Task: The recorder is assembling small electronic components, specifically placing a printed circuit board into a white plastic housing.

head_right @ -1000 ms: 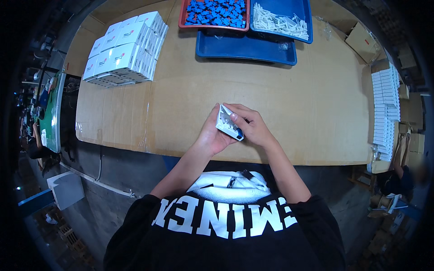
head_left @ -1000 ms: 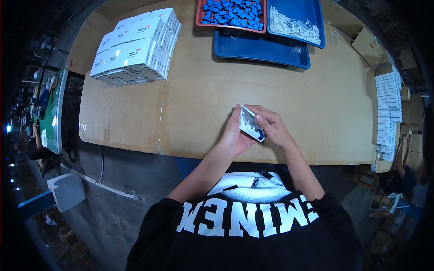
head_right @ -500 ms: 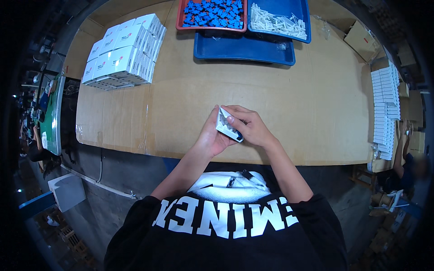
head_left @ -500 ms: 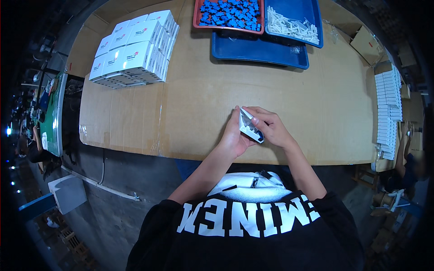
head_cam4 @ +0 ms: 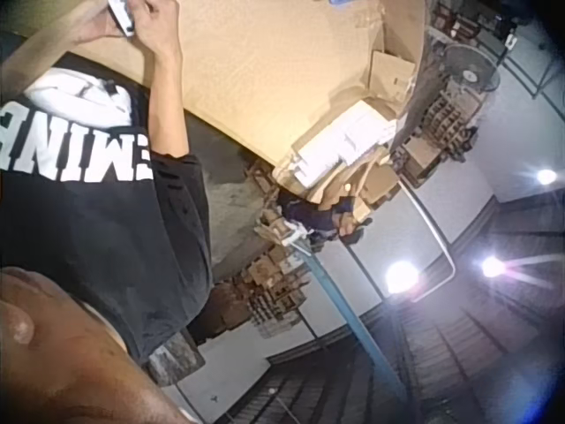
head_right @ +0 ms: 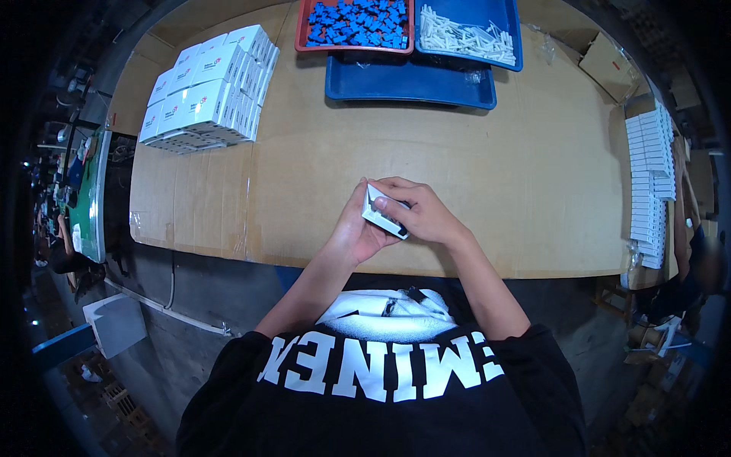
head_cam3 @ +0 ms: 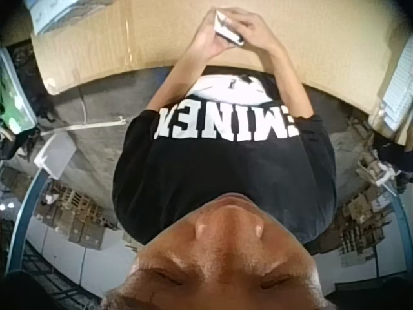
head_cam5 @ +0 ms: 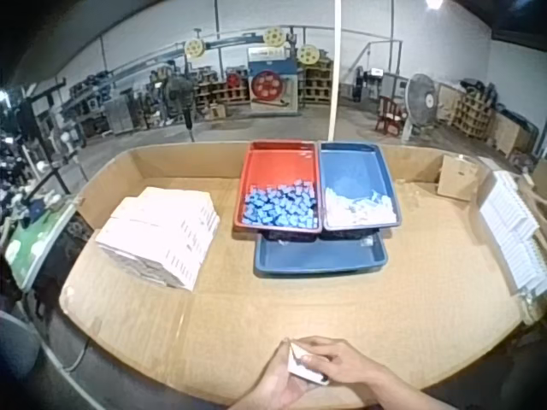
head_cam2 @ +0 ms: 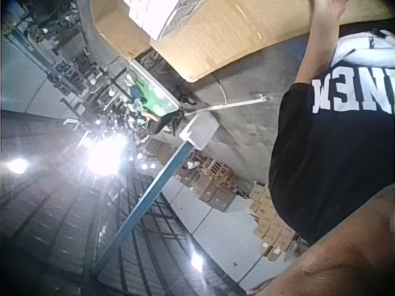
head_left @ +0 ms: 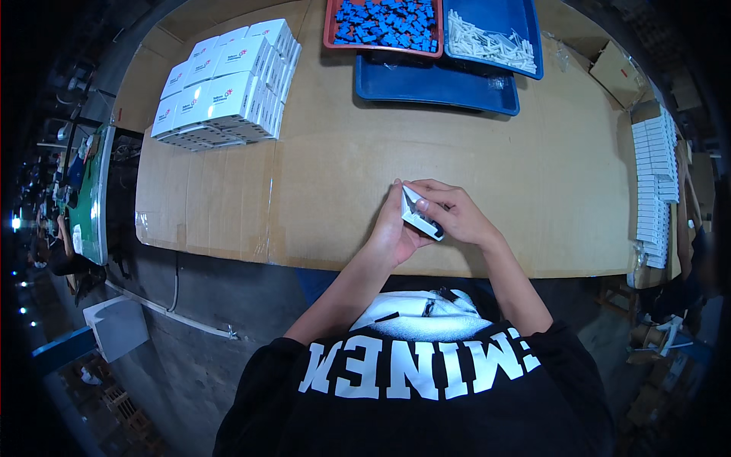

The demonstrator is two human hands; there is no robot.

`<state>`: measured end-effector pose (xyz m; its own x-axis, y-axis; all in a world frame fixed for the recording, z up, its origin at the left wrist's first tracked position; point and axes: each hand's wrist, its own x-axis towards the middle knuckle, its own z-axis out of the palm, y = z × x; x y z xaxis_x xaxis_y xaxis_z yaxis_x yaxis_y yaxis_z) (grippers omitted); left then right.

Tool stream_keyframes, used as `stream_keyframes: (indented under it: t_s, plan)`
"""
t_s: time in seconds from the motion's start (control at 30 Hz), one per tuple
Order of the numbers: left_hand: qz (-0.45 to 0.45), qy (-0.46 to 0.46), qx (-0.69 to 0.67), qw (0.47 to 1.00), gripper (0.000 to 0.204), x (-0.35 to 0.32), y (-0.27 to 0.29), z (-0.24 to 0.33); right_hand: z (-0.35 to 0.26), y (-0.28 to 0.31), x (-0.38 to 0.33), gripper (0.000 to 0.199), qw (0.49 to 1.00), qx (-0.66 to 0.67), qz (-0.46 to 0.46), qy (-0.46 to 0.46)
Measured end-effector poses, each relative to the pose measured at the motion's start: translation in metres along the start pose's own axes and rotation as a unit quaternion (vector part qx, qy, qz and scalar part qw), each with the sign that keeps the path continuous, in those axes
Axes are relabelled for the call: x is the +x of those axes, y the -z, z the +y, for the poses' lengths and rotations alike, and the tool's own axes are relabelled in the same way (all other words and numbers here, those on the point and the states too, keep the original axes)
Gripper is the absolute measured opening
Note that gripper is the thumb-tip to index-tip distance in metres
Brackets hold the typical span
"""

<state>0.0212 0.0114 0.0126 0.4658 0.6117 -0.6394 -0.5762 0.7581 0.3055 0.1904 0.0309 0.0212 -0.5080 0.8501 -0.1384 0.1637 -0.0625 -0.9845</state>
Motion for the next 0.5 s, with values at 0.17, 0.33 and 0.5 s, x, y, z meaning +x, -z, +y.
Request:
stream_keyframes:
  t_s: [0.17,0.33,0.5]
  plan:
    - [-0.012,0.001,-0.027,1.0,0.065,0.004,0.004,0.002,0.005,0.003,0.004,0.044,0.999,0.036,0.004,-0.021]
    - [-0.026,-0.003,-0.081,0.996,0.063,-0.001,0.011,-0.001,-0.001,-0.016,-0.009,0.045,0.998,-0.038,0.019,0.051]
    - [-0.045,-0.041,-0.044,0.997,0.061,-0.006,0.01,-0.007,0.008,-0.017,-0.02,0.047,0.993,0.059,0.089,0.059]
